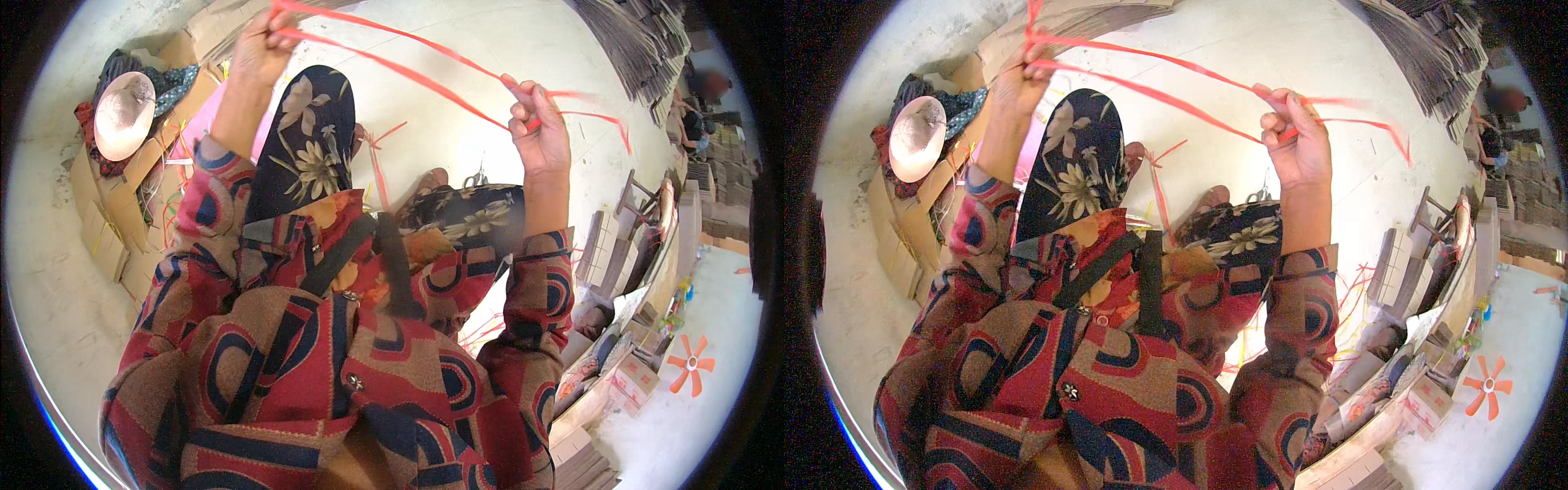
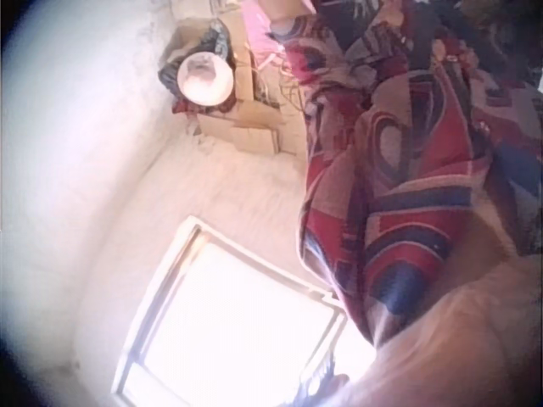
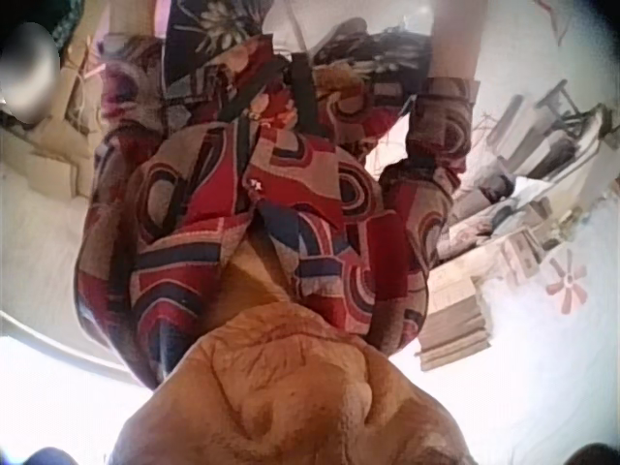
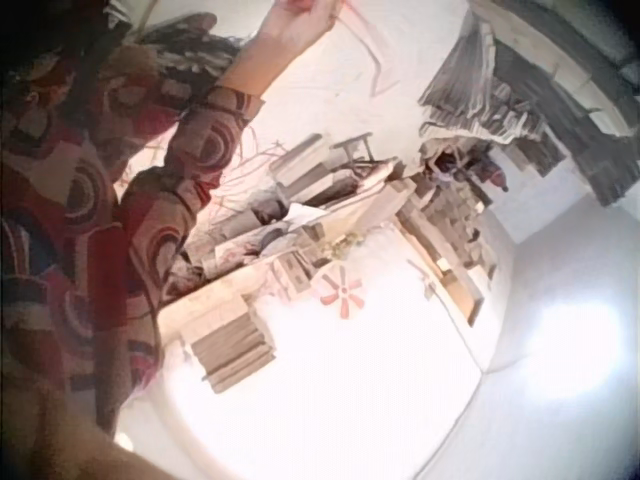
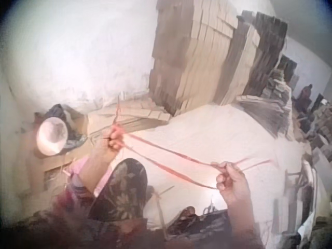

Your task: The person gathers a stack of flat cardboard pieces and ties them together using red plastic strips. They wrap the strips around the stack, tie knots, and trim the excess with scissors. The person then places the bundled stack aside and repeats the process with another stack.

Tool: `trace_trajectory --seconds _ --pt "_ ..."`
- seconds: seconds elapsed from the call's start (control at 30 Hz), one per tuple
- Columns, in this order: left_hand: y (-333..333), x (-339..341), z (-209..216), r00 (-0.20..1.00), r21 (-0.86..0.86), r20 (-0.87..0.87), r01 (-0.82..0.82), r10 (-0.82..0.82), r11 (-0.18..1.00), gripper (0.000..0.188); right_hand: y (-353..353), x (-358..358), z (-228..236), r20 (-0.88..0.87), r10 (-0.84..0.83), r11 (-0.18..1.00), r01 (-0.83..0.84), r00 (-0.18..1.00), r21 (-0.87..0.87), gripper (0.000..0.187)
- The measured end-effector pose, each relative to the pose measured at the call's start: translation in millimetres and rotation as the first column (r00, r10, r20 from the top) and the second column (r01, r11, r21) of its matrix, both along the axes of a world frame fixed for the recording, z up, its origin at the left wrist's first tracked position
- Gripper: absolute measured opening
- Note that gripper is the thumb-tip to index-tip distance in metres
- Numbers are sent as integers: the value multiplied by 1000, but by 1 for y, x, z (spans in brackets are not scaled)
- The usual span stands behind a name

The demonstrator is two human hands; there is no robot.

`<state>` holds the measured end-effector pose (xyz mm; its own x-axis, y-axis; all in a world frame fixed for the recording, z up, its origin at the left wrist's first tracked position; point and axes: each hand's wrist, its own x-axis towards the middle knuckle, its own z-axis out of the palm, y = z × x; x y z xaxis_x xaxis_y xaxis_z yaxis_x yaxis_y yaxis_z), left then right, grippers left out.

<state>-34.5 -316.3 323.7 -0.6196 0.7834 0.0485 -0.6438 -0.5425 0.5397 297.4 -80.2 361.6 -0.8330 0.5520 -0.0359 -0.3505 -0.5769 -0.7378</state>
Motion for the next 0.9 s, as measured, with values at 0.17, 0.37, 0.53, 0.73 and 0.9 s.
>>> trace_trajectory --seconds 0.17,0.37,0.53,0.73,0.9 --pt "-53 -6 -4 995 14 -83 -48 49 999 55 23 12 -57 254 -84 996 79 964 30 15" --pt "-135 -8 -14 949 -101 -179 -278 258 955 54 5 -2 -86 307 -5 997 27 952 -68 15" --pt "-201 -15 -10 720 -508 -260 -668 643 543 58 3 -21 -93 295 88 986 -40 951 -164 13" --pt "-288 -40 -39 741 -774 -627 -628 240 -86 33 -10 -36 -97 100 36 962 -7 994 -273 10" --pt "-360 -64 -33 233 -245 -441 -960 -867 -133 38 -29 -46 -84 198 101 992 -84 975 -89 10"
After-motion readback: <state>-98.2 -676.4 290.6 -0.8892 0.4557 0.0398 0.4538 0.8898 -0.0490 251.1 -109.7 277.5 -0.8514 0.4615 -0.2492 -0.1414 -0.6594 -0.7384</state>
